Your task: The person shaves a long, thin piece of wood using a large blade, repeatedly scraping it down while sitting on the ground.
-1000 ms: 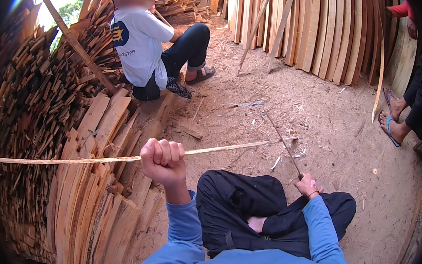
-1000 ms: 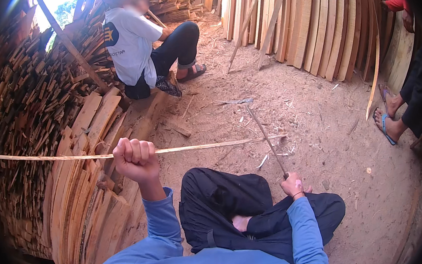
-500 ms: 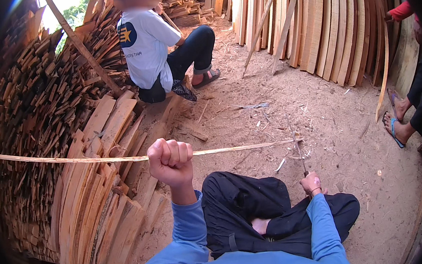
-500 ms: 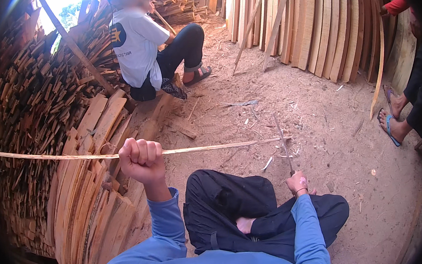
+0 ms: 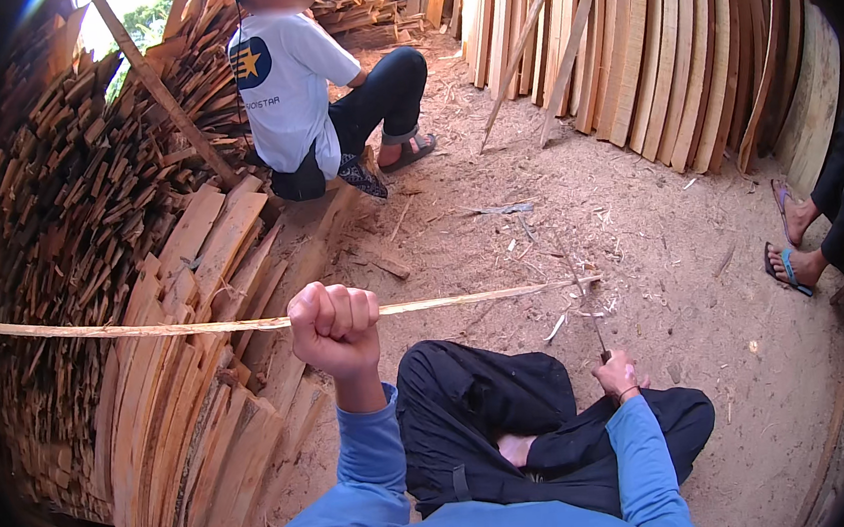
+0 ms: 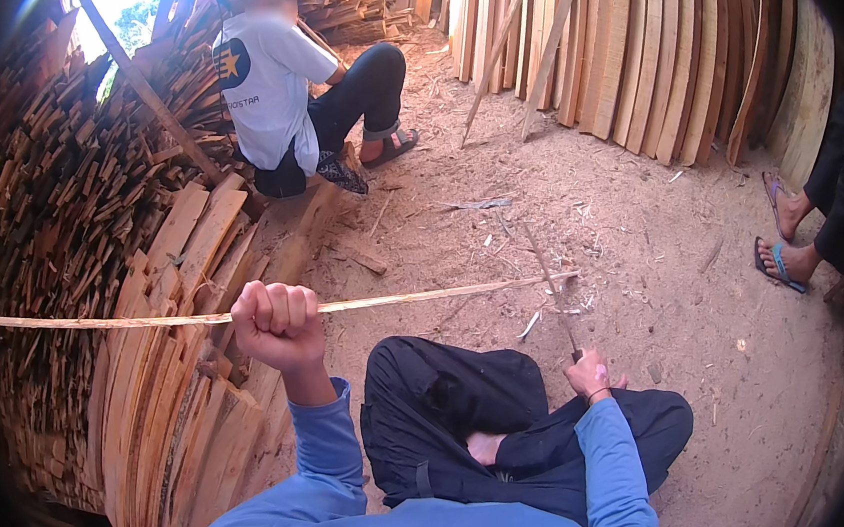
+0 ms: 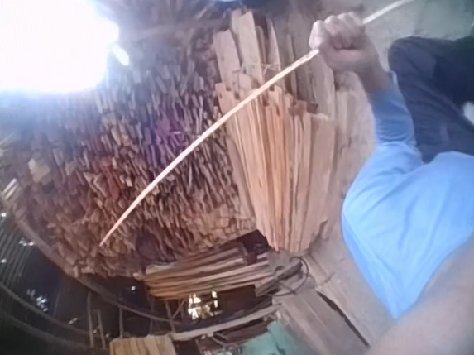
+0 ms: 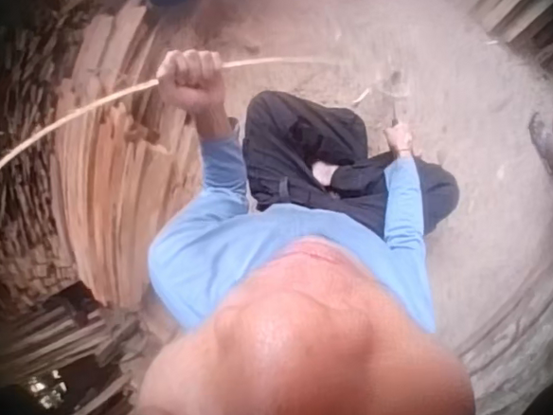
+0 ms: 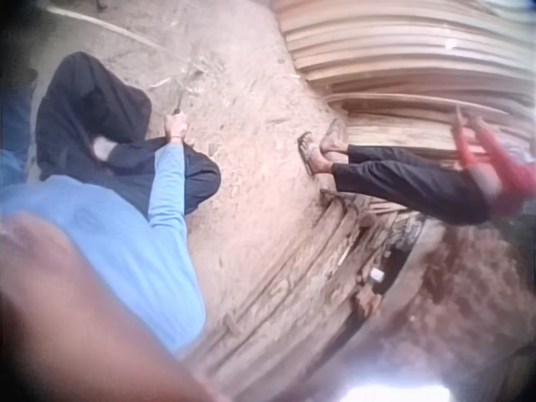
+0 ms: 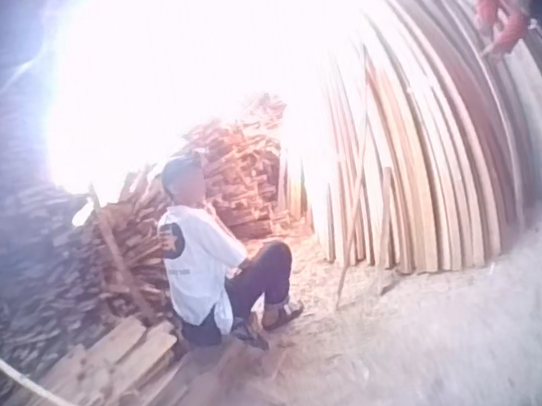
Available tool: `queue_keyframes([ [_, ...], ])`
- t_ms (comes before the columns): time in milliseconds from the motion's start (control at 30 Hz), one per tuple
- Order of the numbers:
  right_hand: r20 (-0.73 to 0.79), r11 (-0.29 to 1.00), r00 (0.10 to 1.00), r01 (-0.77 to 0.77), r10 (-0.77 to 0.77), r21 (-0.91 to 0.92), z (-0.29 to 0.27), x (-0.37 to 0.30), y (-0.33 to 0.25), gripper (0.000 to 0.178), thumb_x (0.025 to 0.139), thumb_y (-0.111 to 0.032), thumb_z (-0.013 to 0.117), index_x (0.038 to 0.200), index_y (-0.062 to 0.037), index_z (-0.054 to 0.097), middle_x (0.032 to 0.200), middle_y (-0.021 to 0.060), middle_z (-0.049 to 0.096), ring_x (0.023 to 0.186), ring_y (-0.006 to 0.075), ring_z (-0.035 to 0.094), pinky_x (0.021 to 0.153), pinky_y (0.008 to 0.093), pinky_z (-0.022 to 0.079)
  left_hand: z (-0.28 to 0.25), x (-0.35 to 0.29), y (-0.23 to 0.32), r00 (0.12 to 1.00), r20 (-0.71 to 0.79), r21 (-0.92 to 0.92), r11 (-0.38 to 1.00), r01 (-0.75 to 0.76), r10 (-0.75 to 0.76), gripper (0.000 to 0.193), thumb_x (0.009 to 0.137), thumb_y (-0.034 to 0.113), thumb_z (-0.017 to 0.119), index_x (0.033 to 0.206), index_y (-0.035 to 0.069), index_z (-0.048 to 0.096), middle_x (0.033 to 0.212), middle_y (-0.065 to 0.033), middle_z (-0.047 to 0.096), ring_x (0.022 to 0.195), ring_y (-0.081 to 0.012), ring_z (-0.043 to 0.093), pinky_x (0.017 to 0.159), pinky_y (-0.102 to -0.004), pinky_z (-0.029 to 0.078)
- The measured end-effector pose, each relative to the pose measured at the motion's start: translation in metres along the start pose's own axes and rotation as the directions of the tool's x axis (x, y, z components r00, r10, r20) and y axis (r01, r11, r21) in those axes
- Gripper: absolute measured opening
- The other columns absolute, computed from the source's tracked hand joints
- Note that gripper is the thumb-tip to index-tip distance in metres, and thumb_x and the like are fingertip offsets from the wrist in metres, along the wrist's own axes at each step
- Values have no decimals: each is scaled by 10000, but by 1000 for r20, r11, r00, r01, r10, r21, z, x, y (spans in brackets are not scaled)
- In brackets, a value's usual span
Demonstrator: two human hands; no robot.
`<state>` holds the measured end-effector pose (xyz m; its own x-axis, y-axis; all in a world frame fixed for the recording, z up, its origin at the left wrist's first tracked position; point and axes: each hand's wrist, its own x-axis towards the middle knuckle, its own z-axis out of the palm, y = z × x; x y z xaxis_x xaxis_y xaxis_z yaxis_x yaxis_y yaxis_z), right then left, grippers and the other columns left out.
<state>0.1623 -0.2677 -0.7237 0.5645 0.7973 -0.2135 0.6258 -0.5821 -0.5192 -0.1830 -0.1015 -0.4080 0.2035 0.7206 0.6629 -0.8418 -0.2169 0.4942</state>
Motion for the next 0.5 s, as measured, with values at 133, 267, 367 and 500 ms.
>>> queue_keyframes([
  [133, 70, 997, 995, -69, 71, -35, 0, 8, -8, 185, 731, -124, 605, 851, -9, 685, 860, 234, 684, 870, 394, 676, 746, 458, 535, -4, -1, 1, 998, -69, -29, 1000, -6, 4, 399, 1001, 171, 326, 603, 159, 304, 477, 50, 261, 403, -79, 203, 412, -276, 225],
  [267, 168, 990, 975, -143, 143, -7, -5, 28, 2, 191, 716, -128, 620, 852, -12, 689, 862, 250, 675, 860, 407, 669, 748, 464, 534, -5, 1, -1, 999, -32, 6, 1000, 9, -9, 389, 997, 184, 332, 610, 153, 302, 476, 47, 252, 400, -81, 196, 408, -274, 224],
  [367, 79, 1000, 997, 8, -10, 21, -14, 1, -17, 191, 704, -119, 619, 846, -10, 687, 852, 251, 673, 851, 414, 667, 751, 454, 540, -2, 3, 0, 993, -116, -17, 1000, -8, 5, 404, 986, 165, 325, 585, 147, 276, 464, 35, 232, 405, -86, 164, 399, -297, 190],
  [500, 69, 996, 998, 20, -14, -90, -4, 21, 2, 206, 699, -136, 641, 846, 0, 683, 848, 254, 676, 852, 414, 669, 764, 449, 548, 1, 5, -2, 992, -129, -78, 997, -21, 11, 407, 986, 167, 327, 584, 146, 276, 463, 36, 228, 404, -83, 163, 396, -296, 191],
])
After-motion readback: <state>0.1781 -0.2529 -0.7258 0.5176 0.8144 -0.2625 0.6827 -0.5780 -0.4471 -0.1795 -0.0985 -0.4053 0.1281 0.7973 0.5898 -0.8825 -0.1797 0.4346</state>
